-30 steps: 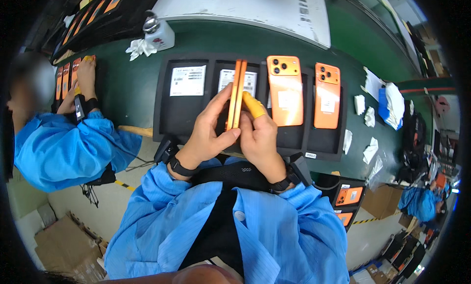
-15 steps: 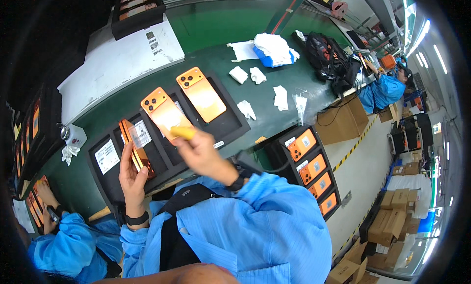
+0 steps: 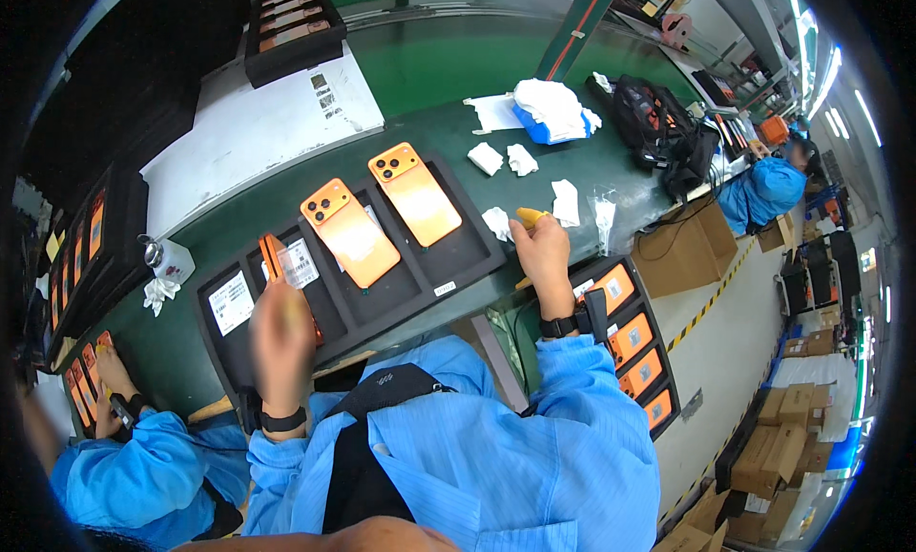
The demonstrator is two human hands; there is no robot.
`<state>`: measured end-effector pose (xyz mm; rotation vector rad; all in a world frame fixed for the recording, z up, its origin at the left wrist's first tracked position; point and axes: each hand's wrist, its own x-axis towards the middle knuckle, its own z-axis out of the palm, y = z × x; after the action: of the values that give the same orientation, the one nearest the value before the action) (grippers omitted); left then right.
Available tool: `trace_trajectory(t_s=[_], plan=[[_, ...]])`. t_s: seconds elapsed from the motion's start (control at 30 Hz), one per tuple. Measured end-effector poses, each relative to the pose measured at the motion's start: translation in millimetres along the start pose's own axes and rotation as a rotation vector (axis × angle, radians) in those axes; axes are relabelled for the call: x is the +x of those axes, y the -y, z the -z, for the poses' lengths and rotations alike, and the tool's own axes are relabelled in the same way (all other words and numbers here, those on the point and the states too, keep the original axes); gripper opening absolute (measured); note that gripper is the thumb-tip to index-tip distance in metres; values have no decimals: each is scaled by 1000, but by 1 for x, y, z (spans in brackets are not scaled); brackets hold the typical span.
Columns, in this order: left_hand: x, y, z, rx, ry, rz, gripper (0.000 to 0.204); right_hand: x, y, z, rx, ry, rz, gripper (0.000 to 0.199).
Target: Cleaning and inspecting orange smartphone components on a factory assembly line.
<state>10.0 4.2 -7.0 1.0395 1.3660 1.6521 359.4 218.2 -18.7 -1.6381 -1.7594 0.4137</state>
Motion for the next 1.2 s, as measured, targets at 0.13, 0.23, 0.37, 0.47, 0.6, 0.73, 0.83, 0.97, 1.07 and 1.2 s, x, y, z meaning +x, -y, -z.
trace_trajectory(t_s=[0.13,0.23,0.37,0.47,0.6,0.73,0.83,0.97,1.07,1.2], plan=[[3,3,-1,-4,15,-3,66,4,17,0,-134,47,-90,42],[3,4,-1,-42,27,-2,66,4,14,-9,-201,22,-92,42],[-2,5,1,-45,10,2,66,5,1,-32,-231,-18,187,29],[-2,1,-1,-56,14,-17,65,3,7,-28,-218,-2,176,21],[2,-2,-2,-28,2,-2,64,7,0,-30,-252,-11,255,20],[2,3,2,-33,8,-5,64,8,8,-26,-365,8,255,26],[1,3,2,-40,12,1,65,6,15,-19,-354,7,275,29],[1,2,1,-41,28,28,66,7,10,-20,-324,-8,280,31],[2,-1,-1,-27,38,9,66,9,9,-24,-380,14,234,25],[5,3,3,33,52,-42,67,10,8,-24,-351,17,220,25]])
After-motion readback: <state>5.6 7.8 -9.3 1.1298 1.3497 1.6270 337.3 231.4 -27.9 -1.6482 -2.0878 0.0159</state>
